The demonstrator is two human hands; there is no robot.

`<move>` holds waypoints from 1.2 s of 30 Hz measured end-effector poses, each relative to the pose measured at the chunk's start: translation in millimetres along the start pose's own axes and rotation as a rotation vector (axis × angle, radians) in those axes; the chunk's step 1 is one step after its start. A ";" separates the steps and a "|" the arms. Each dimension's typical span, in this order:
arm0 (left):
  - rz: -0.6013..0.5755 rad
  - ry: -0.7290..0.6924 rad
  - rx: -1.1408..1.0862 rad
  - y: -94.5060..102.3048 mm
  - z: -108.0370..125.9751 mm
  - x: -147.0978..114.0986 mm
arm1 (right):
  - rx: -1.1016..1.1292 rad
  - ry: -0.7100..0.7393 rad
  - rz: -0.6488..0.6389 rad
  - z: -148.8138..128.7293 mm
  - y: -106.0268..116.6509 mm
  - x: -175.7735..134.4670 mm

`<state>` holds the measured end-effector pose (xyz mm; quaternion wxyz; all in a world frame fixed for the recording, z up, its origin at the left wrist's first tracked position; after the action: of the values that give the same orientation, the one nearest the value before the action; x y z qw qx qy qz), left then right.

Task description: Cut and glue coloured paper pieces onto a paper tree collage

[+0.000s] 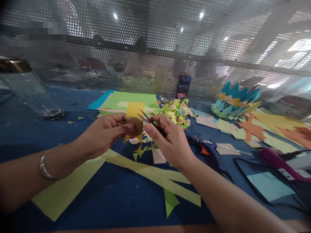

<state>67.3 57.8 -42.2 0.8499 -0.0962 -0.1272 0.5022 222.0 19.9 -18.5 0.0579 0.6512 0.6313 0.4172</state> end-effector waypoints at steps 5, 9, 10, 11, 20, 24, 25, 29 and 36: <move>-0.013 -0.015 -0.036 -1.8 1.7 0.2 | 0.092 -0.038 -0.018 3.7 0.5 2.3; 0.042 -0.095 -0.012 3.4 9.4 0.4 | 0.146 -0.062 -0.071 8.4 -6.9 3.6; 0.060 -0.116 -0.004 5.0 11.6 0.3 | 0.167 -0.073 -0.083 10.3 -8.7 3.8; 0.077 -0.133 0.001 6.4 13.4 0.3 | 0.187 -0.089 -0.094 12.6 -10.3 3.9; 0.006 -0.049 -0.079 -3.9 4.1 -0.4 | 0.312 -0.131 -0.194 14.1 -22.4 1.4; -0.046 -0.025 -0.088 -9.8 0.8 -2.5 | 0.336 -0.140 -0.226 12.4 -24.6 -0.1; -0.055 -0.022 -0.093 -10.6 0.5 -2.9 | 0.330 -0.138 -0.226 12.3 -24.2 -0.2; -0.086 -0.020 -0.105 -12.5 0.7 -3.5 | 0.300 -0.119 -0.222 11.2 -22.4 -0.2; -0.086 -0.061 -0.040 -12.6 6.1 -2.1 | 0.227 -0.098 -0.232 12.3 -21.1 0.4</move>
<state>74.8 50.1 -33.0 0.8642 -0.0925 -0.1672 0.4654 213.2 29.9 -38.9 0.0626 0.5958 0.7418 0.3014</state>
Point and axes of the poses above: each hand's wrist, its own x-axis towards the middle knuckle, its own y-axis out of the back of the hand, z = x × y, the point moved 9 cm from there along x, towards the middle knuckle, and after that the axes turned 10 degrees about -x, right-handed, at the moved point
